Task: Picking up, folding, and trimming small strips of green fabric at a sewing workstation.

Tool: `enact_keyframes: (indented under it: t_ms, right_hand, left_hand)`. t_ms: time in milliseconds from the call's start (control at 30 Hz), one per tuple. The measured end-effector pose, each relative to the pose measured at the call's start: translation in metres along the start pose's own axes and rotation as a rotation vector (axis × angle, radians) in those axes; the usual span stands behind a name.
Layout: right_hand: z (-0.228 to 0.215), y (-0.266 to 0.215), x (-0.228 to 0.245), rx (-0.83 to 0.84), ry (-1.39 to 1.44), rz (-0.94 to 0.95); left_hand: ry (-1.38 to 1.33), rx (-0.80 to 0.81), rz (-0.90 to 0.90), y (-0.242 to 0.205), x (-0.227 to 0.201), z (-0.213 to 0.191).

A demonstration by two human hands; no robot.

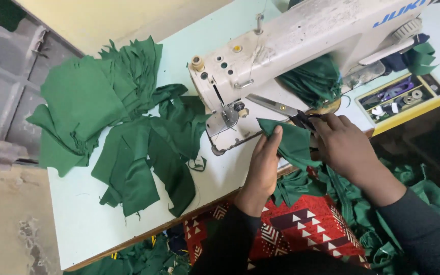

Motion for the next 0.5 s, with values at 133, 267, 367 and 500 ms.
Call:
enact_keyframes:
  t_ms: [133,267,367,500]
  right_hand:
    - [-0.027,0.009,0.023,-0.076,0.667,0.279]
    - [-0.023,0.011,0.023,-0.091,1.211,0.574]
    - [-0.013,0.02,0.006,-0.178,1.276,0.688]
    - [-0.039,0.05,-0.016,-0.301,1.095,0.795]
  left_hand:
    - [-0.013,0.058,0.135,0.052,0.023,0.017]
    - [-0.098,0.057,0.295,0.046,-0.015,0.057]
    - [0.003,0.056,0.474,0.097,-0.006,0.057]
    - [0.067,0.039,0.663,0.125,-0.001,0.057]
Point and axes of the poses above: each hand's wrist, its own y-axis towards the middle knuckle, its own z-axis out of the palm, x = y × z, the point moved 4 cm from there along y, towards the middle knuckle, and after that the axes turned 13 degrees about -x, right-handed, at the moved point
